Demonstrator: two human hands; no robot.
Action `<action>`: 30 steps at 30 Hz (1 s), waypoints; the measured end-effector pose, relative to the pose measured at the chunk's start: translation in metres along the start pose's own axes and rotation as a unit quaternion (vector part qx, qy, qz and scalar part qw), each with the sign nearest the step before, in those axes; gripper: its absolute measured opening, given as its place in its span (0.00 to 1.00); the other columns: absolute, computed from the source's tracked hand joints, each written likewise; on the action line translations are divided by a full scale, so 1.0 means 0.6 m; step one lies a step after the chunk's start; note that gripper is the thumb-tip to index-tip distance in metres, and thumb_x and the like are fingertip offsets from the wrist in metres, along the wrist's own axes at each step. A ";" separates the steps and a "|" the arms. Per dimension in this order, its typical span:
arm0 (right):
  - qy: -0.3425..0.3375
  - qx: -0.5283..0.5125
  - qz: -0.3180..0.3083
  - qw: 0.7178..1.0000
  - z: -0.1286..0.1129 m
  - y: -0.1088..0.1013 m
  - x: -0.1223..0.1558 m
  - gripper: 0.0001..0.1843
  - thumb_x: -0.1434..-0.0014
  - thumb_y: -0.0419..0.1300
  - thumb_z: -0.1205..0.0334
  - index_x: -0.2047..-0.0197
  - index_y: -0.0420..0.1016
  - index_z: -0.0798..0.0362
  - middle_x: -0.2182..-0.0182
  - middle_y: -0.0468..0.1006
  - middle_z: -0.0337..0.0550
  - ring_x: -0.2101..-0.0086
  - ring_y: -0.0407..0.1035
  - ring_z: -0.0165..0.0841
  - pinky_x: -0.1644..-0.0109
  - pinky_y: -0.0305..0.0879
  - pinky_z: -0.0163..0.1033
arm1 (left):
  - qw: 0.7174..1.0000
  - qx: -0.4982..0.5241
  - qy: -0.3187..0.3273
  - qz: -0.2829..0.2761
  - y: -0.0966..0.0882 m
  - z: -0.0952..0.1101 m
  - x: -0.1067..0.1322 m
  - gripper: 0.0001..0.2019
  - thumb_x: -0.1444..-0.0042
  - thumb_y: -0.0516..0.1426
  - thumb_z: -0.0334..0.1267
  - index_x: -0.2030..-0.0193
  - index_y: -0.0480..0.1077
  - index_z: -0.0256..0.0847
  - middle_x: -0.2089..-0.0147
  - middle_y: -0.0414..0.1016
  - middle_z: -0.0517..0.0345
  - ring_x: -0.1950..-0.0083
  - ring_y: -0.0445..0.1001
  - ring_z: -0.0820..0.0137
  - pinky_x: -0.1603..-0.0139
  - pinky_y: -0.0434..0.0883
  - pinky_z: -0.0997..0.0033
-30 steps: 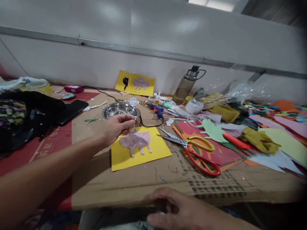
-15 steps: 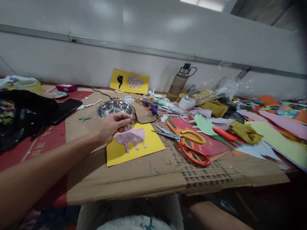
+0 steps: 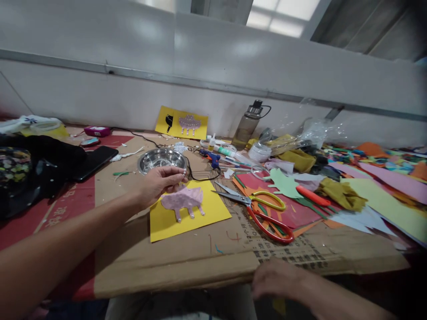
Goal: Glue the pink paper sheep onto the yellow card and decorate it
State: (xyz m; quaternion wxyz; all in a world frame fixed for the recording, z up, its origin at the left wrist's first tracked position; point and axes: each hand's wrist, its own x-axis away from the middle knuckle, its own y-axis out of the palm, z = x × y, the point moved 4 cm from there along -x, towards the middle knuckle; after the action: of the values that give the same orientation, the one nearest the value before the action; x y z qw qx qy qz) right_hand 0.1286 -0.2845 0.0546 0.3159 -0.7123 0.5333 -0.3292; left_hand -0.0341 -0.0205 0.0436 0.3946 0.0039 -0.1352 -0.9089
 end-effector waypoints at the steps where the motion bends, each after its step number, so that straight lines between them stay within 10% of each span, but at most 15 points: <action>1: 0.032 0.007 0.033 0.999 0.011 -0.020 -0.003 0.23 0.38 0.49 0.41 0.64 0.77 0.49 0.67 0.78 0.45 0.67 0.71 0.36 0.63 0.68 0.38 | 1.000 0.001 0.001 0.000 -0.001 0.000 0.000 0.14 0.60 0.69 0.37 0.65 0.76 0.35 0.69 0.79 0.53 0.76 0.67 0.79 0.77 0.61 0.80; 3: 0.104 0.065 0.133 0.984 0.048 -0.060 -0.006 0.26 0.34 0.42 0.46 0.70 0.73 0.49 0.71 0.76 0.45 0.69 0.71 0.35 0.65 0.69 0.39 | 1.000 0.002 0.005 0.005 -0.002 0.001 0.001 0.14 0.60 0.69 0.37 0.66 0.76 0.36 0.69 0.78 0.53 0.76 0.66 0.79 0.76 0.60 0.80; 7: 0.130 0.228 0.302 0.916 0.141 -0.094 -0.016 0.20 0.37 0.47 0.54 0.49 0.72 0.53 0.49 0.73 0.56 0.48 0.68 0.47 0.44 0.64 0.55 | 1.000 -0.013 0.015 0.001 0.002 0.006 0.006 0.13 0.60 0.69 0.38 0.67 0.75 0.36 0.69 0.77 0.56 0.78 0.63 0.81 0.76 0.60 0.80; 12: 0.123 0.257 0.208 0.936 0.221 -0.067 -0.049 0.22 0.37 0.45 0.63 0.45 0.71 0.51 0.45 0.73 0.52 0.46 0.69 0.42 0.42 0.67 0.52 | 0.999 -0.038 0.021 0.009 -0.002 0.009 0.007 0.14 0.59 0.69 0.41 0.67 0.75 0.35 0.66 0.77 0.56 0.78 0.62 0.82 0.76 0.60 0.80; 30: 0.130 0.206 0.173 0.954 0.204 -0.089 -0.076 0.38 0.55 0.57 0.66 0.37 0.63 0.52 0.50 0.71 0.51 0.48 0.68 0.44 0.44 0.65 0.48 | 0.998 -0.041 0.033 0.027 -0.010 0.003 -0.002 0.16 0.58 0.68 0.40 0.63 0.72 0.38 0.69 0.77 0.58 0.78 0.62 0.81 0.78 0.56 0.80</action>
State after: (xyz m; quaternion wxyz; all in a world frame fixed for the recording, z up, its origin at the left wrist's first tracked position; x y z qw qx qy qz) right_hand 0.2470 -0.2160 0.0196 0.4357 -0.4795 0.6058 -0.4618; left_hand -0.0377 -0.0157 0.0436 0.4232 0.0139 -0.0849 -0.9020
